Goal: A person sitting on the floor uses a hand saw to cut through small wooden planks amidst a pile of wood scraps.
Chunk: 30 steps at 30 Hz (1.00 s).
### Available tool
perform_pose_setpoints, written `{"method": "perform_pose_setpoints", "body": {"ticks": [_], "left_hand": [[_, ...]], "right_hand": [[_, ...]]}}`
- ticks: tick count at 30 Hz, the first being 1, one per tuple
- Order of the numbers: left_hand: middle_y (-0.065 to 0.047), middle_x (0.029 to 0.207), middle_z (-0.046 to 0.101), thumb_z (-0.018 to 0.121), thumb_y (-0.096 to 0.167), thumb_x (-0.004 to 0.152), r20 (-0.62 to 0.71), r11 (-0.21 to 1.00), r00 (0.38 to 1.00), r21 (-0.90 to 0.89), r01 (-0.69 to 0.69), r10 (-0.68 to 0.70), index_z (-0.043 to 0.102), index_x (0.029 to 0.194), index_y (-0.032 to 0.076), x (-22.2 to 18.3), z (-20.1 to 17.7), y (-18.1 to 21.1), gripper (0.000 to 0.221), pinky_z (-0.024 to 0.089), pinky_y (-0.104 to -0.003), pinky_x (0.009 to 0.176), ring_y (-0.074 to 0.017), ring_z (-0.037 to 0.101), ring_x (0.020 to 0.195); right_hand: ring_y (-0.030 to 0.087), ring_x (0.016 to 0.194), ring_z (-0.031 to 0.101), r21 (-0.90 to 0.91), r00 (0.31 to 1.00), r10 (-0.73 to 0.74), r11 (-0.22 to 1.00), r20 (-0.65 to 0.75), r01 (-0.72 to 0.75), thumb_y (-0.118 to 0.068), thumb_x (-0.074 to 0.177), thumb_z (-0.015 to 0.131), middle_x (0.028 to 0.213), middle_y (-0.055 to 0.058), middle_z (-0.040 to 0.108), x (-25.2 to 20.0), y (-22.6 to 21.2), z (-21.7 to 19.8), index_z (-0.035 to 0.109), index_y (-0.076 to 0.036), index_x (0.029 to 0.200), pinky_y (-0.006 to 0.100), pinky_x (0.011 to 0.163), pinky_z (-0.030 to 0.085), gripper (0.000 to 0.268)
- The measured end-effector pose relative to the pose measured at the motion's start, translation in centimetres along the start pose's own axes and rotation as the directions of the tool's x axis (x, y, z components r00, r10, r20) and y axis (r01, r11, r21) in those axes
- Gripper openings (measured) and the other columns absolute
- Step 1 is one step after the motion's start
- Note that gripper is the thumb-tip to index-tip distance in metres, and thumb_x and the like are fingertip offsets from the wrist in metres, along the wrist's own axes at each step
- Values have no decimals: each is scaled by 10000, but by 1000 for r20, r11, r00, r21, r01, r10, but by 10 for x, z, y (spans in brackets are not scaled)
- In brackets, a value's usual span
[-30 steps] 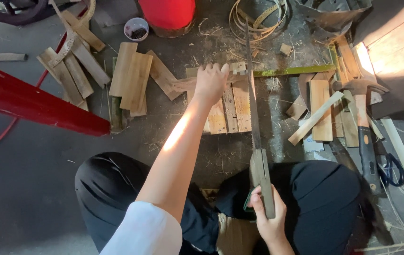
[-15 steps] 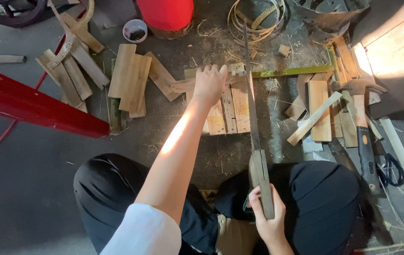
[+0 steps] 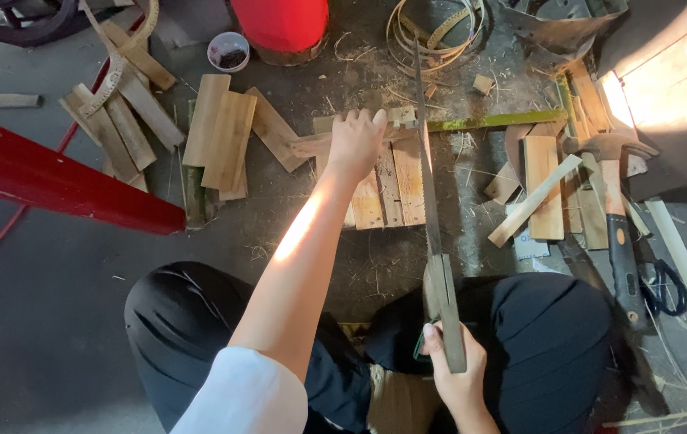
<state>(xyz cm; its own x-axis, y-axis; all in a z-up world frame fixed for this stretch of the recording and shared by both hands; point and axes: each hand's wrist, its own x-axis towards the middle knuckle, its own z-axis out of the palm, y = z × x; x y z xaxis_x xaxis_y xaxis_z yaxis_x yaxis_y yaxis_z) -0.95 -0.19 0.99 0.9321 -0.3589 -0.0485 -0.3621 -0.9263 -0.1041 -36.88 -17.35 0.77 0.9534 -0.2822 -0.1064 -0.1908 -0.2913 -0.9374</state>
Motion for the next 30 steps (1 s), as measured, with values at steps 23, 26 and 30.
{"method": "perform_pose_setpoints", "body": {"ticks": [23,26,30], "left_hand": [[-113,681,457,736,-123,765,-661,991,739,-109,80,-132,464,869,102,-33,9,-19,368,454,-430,571,-322,476,604],[-175,937,663,636,-24,914,-472,984,871,-166,64,-136,604,1104,127,-33,8,-3,245,571,-462,762,-332,646,847],[-160,1066,594,695,164,914,-439,995,899,-90,-30,-13,563,1212,162,-39,22,19,326,498,-429,769,-324,575,937]], "right_hand": [[114,468,413,728,993,-52,684,106,-42,-363,1039,558,544,-26,396,5,-16,5,479,-127,683,287,515,431,434],[116,476,338,861,982,-17,483,190,-158,-361,1031,577,558,-16,349,1,-11,9,462,-117,720,303,545,350,412],[274,899,482,819,855,438,358,277,-448,-299,1072,519,927,113,502,-3,-15,6,528,-58,1010,382,840,389,249]]}}
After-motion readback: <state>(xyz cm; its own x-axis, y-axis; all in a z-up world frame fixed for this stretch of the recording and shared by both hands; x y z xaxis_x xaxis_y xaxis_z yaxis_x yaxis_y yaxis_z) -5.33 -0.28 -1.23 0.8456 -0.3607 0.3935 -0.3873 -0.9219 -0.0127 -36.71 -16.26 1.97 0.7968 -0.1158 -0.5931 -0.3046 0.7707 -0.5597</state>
